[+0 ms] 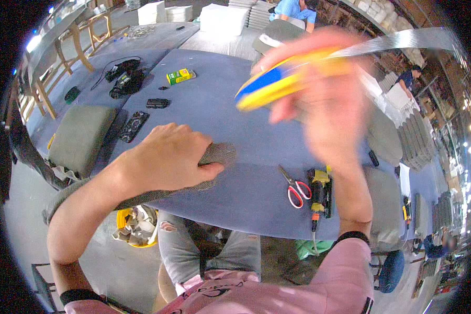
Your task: The person cuts a gray fabric cushion cover with a utility knife, trims edges with scissors, and staples the fabric to the cushion using a staple gun. They handle multiple cushions, stacking finished pieces on the table.
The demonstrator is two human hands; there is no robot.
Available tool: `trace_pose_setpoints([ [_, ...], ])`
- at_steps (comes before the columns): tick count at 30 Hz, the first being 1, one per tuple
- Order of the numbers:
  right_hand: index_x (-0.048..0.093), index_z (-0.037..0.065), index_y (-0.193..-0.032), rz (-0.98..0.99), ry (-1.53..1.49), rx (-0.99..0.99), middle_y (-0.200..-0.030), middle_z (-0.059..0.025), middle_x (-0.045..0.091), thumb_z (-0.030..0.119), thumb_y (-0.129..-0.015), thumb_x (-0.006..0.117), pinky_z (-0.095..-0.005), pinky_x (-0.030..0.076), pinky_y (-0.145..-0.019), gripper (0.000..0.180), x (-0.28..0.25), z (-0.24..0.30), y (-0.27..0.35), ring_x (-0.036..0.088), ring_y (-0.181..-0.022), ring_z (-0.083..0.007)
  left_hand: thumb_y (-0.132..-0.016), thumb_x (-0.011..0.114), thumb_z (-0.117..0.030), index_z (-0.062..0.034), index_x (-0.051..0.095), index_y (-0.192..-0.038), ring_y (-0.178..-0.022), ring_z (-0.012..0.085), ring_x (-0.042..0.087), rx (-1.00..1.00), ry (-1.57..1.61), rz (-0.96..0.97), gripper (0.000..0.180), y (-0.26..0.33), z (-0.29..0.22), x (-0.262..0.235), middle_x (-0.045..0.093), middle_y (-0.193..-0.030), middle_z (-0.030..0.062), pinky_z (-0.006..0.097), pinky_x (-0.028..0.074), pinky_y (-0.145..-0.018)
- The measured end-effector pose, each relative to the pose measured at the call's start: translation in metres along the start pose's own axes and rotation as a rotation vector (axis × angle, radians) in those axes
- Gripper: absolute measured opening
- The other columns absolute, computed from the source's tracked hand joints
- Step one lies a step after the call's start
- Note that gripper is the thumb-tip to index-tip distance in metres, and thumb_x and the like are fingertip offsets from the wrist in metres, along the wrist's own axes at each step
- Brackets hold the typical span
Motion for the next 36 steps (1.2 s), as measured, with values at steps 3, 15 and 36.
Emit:
trace_pose_setpoints([
  [3, 0.060, 0.005, -0.134, -0.042, -0.256, 0.075, -0.117, -0.0192, 0.073, 0.048, -0.117, 0.049, -0.0438, 0.068, -0.076, 0.047, -0.001, 0.027, 0.016, 0.076, -0.096, -0.0322, -0.095, 0.074, -0.053, 0.0018, 0.079, -0.090, -0.091, 0.0494, 0.077, 0.001, 0.017, 0.055, 0.055, -0.003, -0.002, 0.004, 0.077, -0.088, 0.0304, 0.058, 0.062, -0.089],
  [15, 0.065, 0.010, -0.124, 0.143, 0.052, 0.208, -0.106, -0.0116, 0.074, 0.038, -0.113, 0.062, -0.0322, 0.057, -0.064, 0.031, 0.025, -0.038, 0.053, 0.068, -0.076, -0.0162, -0.098, 0.068, -0.054, 0.0016, 0.080, -0.109, -0.097, 0.0499, 0.077, -0.005, -0.093, 0.119, 0.058, 0.008, -0.015, 0.012, 0.078, -0.098, 0.0320, 0.059, 0.061, -0.093],
  [36, 0.024, 0.015, -0.173, 0.552, 1.286, 1.187, -0.157, -0.0408, 0.039, 0.024, -0.079, 0.088, -0.0591, 0.054, -0.113, 0.114, -0.302, -0.229, 0.391, 0.061, -0.131, -0.0607, -0.102, 0.071, -0.047, -0.0162, 0.052, -0.158, -0.128, 0.0448, 0.069, 0.069, -0.039, 0.041, 0.066, -0.044, 0.019, 0.001, 0.071, -0.138, 0.0253, 0.051, 0.054, -0.110],
])
Point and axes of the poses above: each hand's wrist, its own y-axis away from the middle knuckle, its own x-axis out of the palm, z = x × y, the point moved 9 cm from there along -y, towards the middle knuckle
